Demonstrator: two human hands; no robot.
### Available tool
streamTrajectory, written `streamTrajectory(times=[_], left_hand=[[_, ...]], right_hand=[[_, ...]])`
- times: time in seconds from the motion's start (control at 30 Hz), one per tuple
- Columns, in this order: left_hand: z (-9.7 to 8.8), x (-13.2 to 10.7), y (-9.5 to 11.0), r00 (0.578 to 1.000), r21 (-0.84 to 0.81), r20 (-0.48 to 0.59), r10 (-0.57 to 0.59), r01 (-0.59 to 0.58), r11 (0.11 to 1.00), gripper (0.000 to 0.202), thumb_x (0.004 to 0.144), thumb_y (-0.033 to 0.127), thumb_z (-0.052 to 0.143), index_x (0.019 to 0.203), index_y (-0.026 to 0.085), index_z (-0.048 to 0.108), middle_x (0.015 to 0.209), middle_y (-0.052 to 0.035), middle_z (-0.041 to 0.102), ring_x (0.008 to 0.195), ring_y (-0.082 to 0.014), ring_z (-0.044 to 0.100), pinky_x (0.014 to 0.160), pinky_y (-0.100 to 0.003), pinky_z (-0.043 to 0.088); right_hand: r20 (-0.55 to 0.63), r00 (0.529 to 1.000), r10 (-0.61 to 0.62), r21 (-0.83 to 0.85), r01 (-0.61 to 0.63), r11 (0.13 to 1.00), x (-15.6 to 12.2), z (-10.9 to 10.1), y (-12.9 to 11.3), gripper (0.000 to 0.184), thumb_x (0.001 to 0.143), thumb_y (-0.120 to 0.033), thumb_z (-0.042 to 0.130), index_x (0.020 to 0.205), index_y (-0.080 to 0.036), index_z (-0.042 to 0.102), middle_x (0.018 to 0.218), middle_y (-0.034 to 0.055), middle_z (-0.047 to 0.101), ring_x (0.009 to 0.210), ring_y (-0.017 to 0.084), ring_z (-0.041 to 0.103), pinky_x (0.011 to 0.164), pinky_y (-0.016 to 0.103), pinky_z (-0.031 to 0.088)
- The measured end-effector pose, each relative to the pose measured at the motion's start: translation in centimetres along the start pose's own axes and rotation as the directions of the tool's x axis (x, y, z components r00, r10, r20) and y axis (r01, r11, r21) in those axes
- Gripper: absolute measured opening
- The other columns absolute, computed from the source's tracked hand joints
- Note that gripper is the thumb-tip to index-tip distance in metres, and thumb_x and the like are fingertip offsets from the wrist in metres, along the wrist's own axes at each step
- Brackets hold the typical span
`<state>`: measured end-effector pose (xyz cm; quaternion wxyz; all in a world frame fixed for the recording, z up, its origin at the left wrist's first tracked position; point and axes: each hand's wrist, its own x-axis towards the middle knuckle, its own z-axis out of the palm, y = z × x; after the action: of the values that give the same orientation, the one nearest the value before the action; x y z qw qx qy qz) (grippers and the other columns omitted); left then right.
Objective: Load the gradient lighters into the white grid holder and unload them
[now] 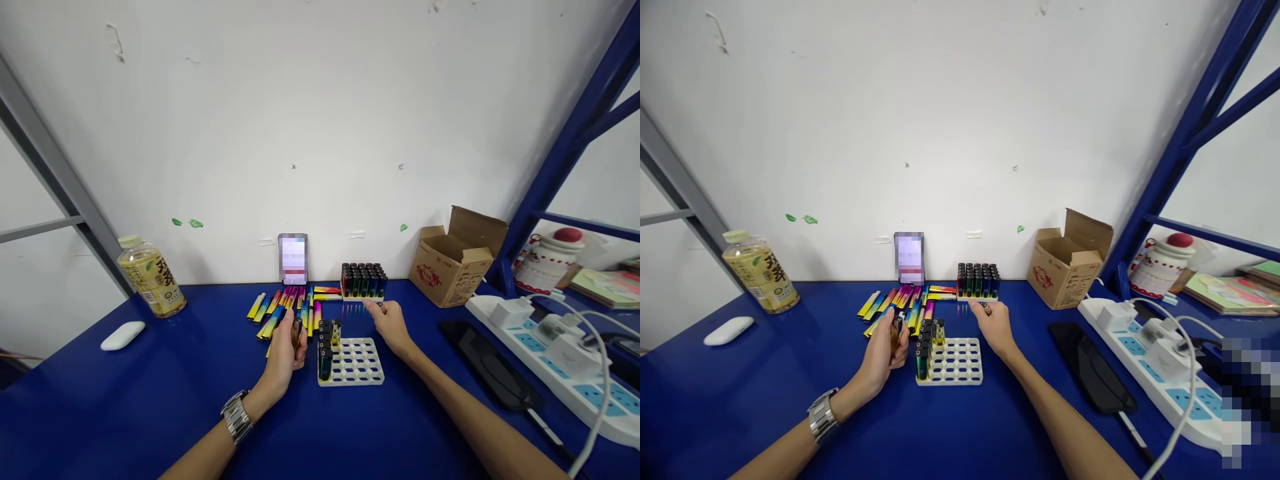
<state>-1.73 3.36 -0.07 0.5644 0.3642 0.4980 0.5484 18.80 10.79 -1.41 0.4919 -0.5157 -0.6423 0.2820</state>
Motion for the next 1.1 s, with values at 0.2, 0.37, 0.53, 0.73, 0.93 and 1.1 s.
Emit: streamTrajectory(times=[0.2, 0.37, 0.53, 0.73, 0.93, 1.1], left_hand=[[0.0, 0.1, -0.1, 1.000, 0.014, -0.014, -0.014, 0.015, 1.000, 0.061, 0.079, 0.071, 0.037, 0.049, 0.018, 0.040, 0.036, 0.0070, 0.030, 0.031, -0.0039, 0.023, 0.035, -0.017, 0.014], [-0.1, 0.0, -0.2, 1.000, 0.046, 0.012, 0.015, -0.016, 0.999, 0.063, 0.080, 0.072, 0.036, 0.049, 0.017, 0.042, 0.038, 0.0063, 0.034, 0.032, -0.0043, 0.026, 0.035, -0.017, 0.018], [-0.2, 0.0, -0.2, 0.997, 0.121, 0.002, 0.083, -0.083, 0.989, 0.063, 0.081, 0.071, 0.031, 0.051, 0.017, 0.044, 0.040, 0.0056, 0.036, 0.033, -0.0056, 0.031, 0.035, -0.018, 0.023], [0.0, 0.0, -0.1, 0.996, 0.174, -0.018, 0.085, -0.080, 0.982, 0.060, 0.082, 0.068, 0.033, 0.050, 0.017, 0.045, 0.039, 0.0049, 0.037, 0.033, -0.0060, 0.034, 0.035, -0.018, 0.025], [0.1, -0.1, 0.0, 0.995, 0.201, -0.021, 0.095, -0.089, 0.976, 0.061, 0.081, 0.067, 0.034, 0.049, 0.017, 0.045, 0.038, 0.0049, 0.036, 0.032, -0.0056, 0.034, 0.035, -0.018, 0.025], [0.1, -0.2, 0.1, 0.995, 0.203, -0.020, 0.094, -0.088, 0.975, 0.061, 0.081, 0.068, 0.034, 0.049, 0.018, 0.046, 0.038, 0.0046, 0.036, 0.032, -0.0060, 0.035, 0.035, -0.019, 0.025]], right_hand=[[0.028, 0.999, 0.031, 0.010, -0.031, 0.999, -0.2, 0.0, -0.3, 0.043, 0.072, -0.041, 0.047, 0.044, -0.024, 0.019, 0.043, -0.0051, 0.019, 0.041, 0.007, 0.019, 0.039, 0.024, 0.017], [0.040, 0.996, 0.074, 0.007, -0.075, 0.997, -0.2, 0.0, -0.3, 0.044, 0.075, -0.040, 0.047, 0.044, -0.024, 0.020, 0.043, -0.0056, 0.018, 0.041, 0.007, 0.019, 0.039, 0.024, 0.016], [0.192, 0.981, -0.020, 0.113, -0.002, 0.994, -0.2, -0.1, -0.8, 0.047, 0.079, -0.055, 0.050, 0.051, -0.021, 0.032, 0.048, -0.0060, 0.023, 0.045, 0.008, 0.022, 0.042, 0.024, 0.021], [0.383, 0.902, -0.199, 0.245, 0.108, 0.964, -0.5, -1.6, -2.7, 0.044, 0.088, -0.059, 0.042, 0.076, -0.018, 0.054, 0.071, 0.0006, 0.046, 0.067, 0.014, 0.043, 0.062, 0.027, 0.038], [0.529, 0.813, -0.242, 0.153, 0.190, 0.970, -0.7, -2.6, -3.7, 0.040, 0.074, -0.052, 0.066, 0.060, -0.016, 0.058, 0.061, -0.0008, 0.045, 0.059, 0.012, 0.042, 0.054, 0.025, 0.033], [0.501, 0.856, -0.123, 0.247, -0.005, 0.969, -1.4, -1.5, -4.0, 0.039, 0.075, -0.054, 0.064, 0.077, -0.016, 0.059, 0.051, -0.0028, 0.052, 0.046, 0.011, 0.048, 0.049, 0.026, 0.039]])
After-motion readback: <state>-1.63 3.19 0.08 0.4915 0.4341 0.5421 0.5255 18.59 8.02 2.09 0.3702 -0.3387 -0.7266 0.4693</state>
